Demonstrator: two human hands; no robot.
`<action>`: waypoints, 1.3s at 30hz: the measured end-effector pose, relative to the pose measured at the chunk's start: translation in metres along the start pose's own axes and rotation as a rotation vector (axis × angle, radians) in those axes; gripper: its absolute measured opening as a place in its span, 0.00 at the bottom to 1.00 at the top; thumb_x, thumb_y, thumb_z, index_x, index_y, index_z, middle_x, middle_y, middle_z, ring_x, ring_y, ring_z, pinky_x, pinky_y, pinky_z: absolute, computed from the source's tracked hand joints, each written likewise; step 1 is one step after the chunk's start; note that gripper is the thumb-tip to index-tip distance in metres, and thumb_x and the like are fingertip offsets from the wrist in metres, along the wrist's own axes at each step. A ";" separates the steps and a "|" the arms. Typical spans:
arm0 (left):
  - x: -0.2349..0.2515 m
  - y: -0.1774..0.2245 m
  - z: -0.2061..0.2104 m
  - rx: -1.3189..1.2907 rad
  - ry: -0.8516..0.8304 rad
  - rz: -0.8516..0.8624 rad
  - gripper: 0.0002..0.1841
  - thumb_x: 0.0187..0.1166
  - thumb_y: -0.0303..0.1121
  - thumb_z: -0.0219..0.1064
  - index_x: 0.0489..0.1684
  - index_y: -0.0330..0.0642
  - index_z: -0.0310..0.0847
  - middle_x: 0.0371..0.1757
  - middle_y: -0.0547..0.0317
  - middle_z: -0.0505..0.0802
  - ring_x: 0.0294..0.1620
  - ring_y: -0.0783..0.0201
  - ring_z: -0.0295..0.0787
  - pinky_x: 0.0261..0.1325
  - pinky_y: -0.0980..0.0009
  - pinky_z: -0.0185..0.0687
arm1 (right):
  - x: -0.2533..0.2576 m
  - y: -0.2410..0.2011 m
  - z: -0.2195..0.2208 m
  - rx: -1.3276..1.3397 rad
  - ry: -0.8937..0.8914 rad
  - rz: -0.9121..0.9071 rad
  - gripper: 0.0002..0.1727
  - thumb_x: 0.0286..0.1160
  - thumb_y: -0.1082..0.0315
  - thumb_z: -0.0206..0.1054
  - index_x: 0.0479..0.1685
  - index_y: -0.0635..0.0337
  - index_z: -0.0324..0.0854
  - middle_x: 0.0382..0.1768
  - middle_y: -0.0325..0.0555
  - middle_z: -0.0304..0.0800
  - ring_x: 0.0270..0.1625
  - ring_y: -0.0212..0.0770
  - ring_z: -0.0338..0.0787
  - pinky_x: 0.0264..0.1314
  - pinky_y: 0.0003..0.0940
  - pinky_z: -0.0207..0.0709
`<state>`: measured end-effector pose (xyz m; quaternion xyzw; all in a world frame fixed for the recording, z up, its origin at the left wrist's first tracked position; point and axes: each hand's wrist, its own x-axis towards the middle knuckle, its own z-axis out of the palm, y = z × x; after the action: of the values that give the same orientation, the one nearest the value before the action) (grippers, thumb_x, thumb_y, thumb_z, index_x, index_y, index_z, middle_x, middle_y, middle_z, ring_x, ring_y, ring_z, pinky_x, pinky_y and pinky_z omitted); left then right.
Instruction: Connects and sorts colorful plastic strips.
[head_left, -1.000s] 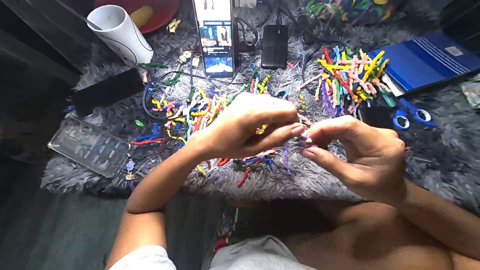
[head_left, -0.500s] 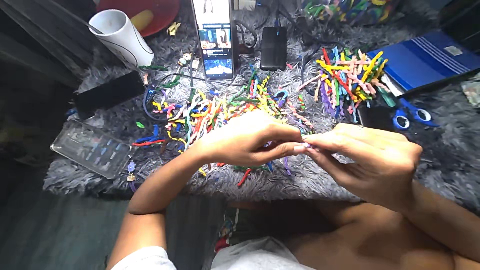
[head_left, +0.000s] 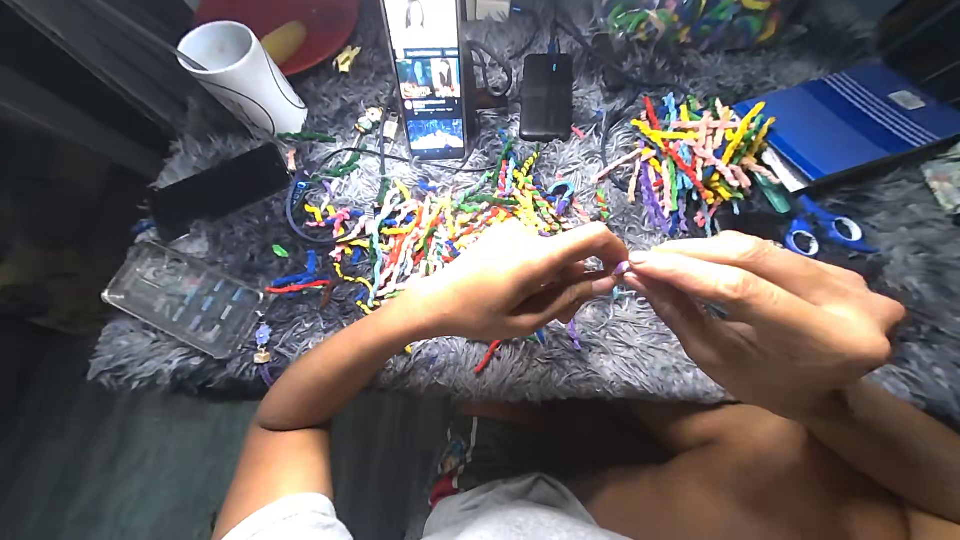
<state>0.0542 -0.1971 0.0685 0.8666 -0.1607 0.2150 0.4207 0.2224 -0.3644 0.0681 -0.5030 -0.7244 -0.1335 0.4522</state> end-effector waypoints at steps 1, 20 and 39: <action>0.000 0.000 0.001 -0.008 -0.003 -0.011 0.10 0.86 0.25 0.59 0.53 0.25 0.77 0.22 0.63 0.84 0.21 0.82 0.74 0.29 0.87 0.71 | -0.001 0.001 0.000 -0.030 0.003 -0.031 0.05 0.77 0.75 0.71 0.46 0.66 0.90 0.42 0.52 0.95 0.47 0.35 0.93 0.48 0.23 0.83; -0.003 0.014 0.019 -0.754 0.106 -0.161 0.07 0.93 0.28 0.48 0.49 0.38 0.70 0.26 0.63 0.87 0.23 0.78 0.86 0.28 0.82 0.84 | -0.004 -0.003 0.001 -0.204 -0.023 -0.304 0.09 0.78 0.77 0.67 0.53 0.71 0.83 0.45 0.56 0.91 0.47 0.42 0.90 0.53 0.28 0.83; -0.002 0.013 0.025 -0.373 0.182 -0.018 0.07 0.91 0.26 0.52 0.43 0.31 0.70 0.27 0.61 0.81 0.28 0.84 0.79 0.37 0.88 0.78 | -0.002 -0.002 0.014 0.578 0.056 0.207 0.10 0.74 0.65 0.77 0.49 0.56 0.86 0.52 0.32 0.90 0.51 0.24 0.90 0.51 0.17 0.87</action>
<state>0.0521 -0.2242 0.0620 0.7519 -0.1512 0.2553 0.5887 0.2134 -0.3576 0.0588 -0.4207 -0.6645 0.1111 0.6076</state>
